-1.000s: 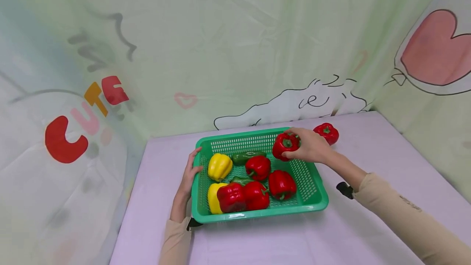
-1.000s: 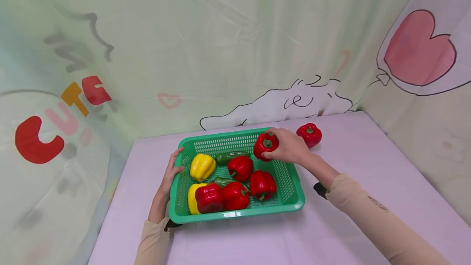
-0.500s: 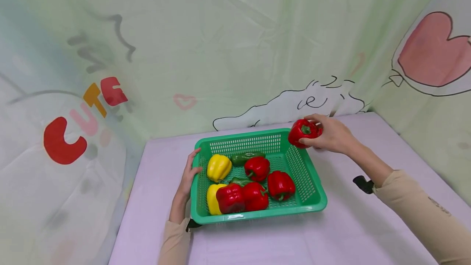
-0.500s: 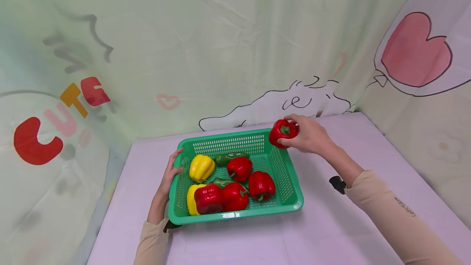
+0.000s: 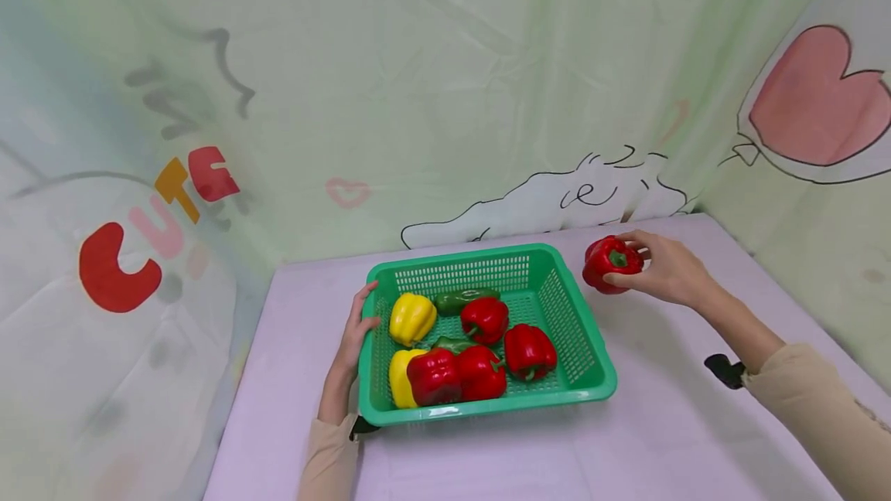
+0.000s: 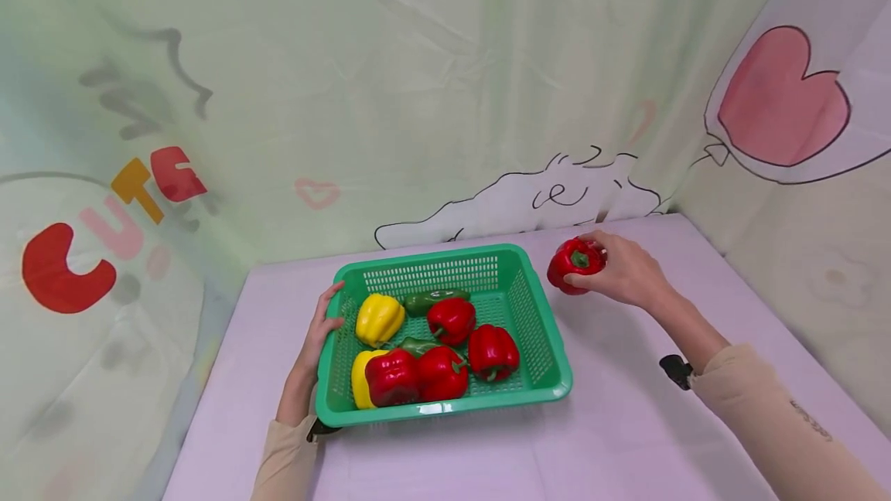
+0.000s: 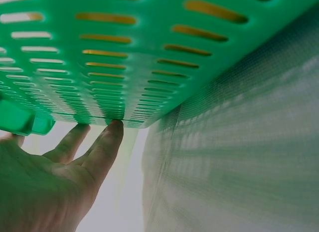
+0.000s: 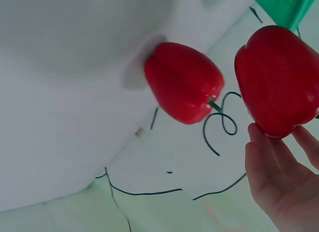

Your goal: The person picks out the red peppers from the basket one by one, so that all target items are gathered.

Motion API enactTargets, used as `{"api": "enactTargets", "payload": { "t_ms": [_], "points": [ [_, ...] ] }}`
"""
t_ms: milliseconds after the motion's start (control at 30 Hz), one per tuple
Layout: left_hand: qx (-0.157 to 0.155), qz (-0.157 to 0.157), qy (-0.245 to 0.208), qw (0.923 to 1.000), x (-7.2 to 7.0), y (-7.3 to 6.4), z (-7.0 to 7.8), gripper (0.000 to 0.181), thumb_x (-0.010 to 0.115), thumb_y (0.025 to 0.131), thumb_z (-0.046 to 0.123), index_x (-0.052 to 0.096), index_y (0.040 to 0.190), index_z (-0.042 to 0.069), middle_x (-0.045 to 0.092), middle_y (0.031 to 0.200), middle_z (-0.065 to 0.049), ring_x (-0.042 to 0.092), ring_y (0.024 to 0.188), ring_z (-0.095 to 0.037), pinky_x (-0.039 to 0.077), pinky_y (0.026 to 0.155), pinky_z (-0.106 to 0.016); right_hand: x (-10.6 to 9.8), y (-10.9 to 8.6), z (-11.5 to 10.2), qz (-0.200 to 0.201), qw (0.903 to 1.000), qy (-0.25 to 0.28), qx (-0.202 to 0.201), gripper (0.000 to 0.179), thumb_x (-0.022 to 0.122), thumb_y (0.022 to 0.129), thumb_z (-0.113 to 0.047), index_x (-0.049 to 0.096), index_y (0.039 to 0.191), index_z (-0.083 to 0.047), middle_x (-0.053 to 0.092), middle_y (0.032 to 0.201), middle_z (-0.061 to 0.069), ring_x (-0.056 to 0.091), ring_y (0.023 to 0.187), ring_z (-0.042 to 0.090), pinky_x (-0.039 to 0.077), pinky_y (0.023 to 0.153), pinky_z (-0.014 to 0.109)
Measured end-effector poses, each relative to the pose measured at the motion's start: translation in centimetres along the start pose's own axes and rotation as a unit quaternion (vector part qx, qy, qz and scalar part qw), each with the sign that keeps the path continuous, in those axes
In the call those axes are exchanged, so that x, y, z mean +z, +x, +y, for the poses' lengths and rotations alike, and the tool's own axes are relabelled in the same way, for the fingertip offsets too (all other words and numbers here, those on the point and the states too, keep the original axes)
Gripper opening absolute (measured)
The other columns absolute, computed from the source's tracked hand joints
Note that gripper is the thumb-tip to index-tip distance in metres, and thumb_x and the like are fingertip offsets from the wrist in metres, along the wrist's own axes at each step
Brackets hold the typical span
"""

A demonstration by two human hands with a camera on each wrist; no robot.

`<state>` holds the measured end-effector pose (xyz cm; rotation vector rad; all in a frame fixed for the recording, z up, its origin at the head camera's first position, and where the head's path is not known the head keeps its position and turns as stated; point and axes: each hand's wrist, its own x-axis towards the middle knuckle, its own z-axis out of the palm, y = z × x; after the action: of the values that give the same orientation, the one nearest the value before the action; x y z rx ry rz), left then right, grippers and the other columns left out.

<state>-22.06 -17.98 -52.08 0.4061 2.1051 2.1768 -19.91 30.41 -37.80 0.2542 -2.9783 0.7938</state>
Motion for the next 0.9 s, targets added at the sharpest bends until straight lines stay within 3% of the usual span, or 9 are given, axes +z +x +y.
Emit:
{"api": "enactTargets", "payload": {
  "t_ms": [500,900],
  "points": [
    [0.009,-0.005,-0.003,0.9999,-0.1,-0.1,-0.1,0.062,0.037,0.095,0.006,0.022,0.154,0.012,0.021,0.157,-0.018,0.037,0.128,-0.042,0.049,0.091,-0.028,2.0,-1.2,3.4,-0.039,0.9991,-0.015,-0.002,0.081,0.087,0.068,-0.023,0.048,0.129,0.013,0.055,0.118,0.036,0.052,0.105,0.051,0.056,0.069,0.051],
    [0.005,-0.005,-0.005,1.0000,-0.1,-0.2,-0.1,0.061,0.037,0.095,0.007,0.023,0.153,0.015,0.024,0.156,-0.017,0.039,0.128,-0.041,0.049,0.092,-0.032,3.0,-1.2,5.4,-0.062,0.9980,-0.014,0.001,0.080,0.087,0.067,-0.020,0.048,0.130,0.012,0.053,0.121,0.037,0.049,0.109,0.053,0.056,0.072,0.053]
  ]
}}
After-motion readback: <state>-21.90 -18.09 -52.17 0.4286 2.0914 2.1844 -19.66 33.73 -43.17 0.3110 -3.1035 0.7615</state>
